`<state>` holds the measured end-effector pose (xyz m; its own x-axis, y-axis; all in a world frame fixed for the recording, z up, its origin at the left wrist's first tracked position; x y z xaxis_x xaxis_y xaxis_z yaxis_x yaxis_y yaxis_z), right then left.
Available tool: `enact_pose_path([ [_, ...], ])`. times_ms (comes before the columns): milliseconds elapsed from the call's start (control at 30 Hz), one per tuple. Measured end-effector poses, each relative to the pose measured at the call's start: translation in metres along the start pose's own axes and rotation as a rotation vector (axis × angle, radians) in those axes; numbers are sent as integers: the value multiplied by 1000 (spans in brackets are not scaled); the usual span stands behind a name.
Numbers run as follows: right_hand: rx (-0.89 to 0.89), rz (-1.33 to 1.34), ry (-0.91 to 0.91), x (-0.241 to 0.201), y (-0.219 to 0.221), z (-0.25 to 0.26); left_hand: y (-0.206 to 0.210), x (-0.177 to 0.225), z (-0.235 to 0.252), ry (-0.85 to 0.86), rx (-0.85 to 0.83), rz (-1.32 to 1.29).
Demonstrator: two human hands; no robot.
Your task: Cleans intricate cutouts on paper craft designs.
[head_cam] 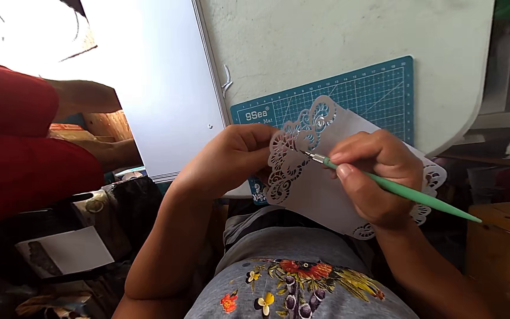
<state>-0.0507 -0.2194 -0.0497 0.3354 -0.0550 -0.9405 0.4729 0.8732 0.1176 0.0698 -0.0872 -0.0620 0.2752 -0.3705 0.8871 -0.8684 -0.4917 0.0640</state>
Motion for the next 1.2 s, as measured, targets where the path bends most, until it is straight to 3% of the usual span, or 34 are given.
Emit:
enact_pose_path([
  [667,-42,-63,-50,-4,8,1,-2,7,-1,57,161,225],
  [1200,-59,-125,-75,-5,11,0,-2,8,2,69,161,227],
])
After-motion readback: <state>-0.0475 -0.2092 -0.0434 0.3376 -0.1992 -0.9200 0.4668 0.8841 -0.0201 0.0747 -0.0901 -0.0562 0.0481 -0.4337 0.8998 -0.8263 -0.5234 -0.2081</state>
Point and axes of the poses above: each hand's wrist, its own z-axis towards the middle knuckle, its own y-axis out of the palm, x = y × z, the point moved 8 cm from there along z, towards the middle knuckle, and after that the axes turned 5 degrees about x, right-handed, at the moved point
